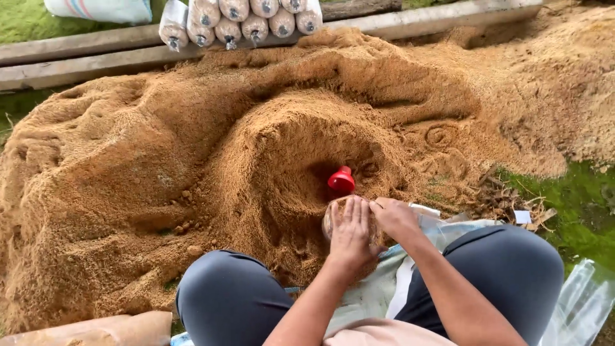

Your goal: Filling small plastic bags with a grain-like substrate using a hand scoop and organizing the filled bags.

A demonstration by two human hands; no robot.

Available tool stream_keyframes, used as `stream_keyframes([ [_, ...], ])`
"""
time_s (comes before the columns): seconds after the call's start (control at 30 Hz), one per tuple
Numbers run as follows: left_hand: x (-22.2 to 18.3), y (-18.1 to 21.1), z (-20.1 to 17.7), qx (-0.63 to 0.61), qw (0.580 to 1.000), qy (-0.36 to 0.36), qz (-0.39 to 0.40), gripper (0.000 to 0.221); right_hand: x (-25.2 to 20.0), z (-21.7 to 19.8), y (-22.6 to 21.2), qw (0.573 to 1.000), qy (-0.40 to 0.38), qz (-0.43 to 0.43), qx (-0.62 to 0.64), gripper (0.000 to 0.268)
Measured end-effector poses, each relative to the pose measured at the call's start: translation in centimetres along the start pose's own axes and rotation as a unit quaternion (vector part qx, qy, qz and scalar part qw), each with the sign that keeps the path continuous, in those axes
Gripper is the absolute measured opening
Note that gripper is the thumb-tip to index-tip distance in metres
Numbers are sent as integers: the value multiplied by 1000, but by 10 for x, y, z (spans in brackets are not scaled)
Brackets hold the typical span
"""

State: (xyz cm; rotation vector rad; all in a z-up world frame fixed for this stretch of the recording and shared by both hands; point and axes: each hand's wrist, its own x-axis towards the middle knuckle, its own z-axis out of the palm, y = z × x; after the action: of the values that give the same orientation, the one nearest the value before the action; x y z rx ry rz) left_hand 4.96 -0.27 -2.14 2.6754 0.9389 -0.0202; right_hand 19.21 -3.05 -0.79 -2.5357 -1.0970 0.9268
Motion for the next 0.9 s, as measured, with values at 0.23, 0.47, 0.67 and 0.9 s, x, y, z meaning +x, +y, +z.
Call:
stream_keyframes([
  [0.23, 0, -12, -2, -16, 1000, -3, -7, 117, -5, -9, -8, 998, 20, -42, 29, 39],
  [0.47, -13, -12, -8, -1, 995, 96, 35, 106, 15, 2, 4, 999, 25, -28, 13, 48],
  [0.67, -35, -20, -13, -168, 957, 223, -84, 57, -3, -6, -3, 999, 16, -24, -16, 43],
  [0.9, -28, -13, -34, -603, 720, 108, -325, 59, 24, 15, 30, 980, 145, -129, -44, 17],
])
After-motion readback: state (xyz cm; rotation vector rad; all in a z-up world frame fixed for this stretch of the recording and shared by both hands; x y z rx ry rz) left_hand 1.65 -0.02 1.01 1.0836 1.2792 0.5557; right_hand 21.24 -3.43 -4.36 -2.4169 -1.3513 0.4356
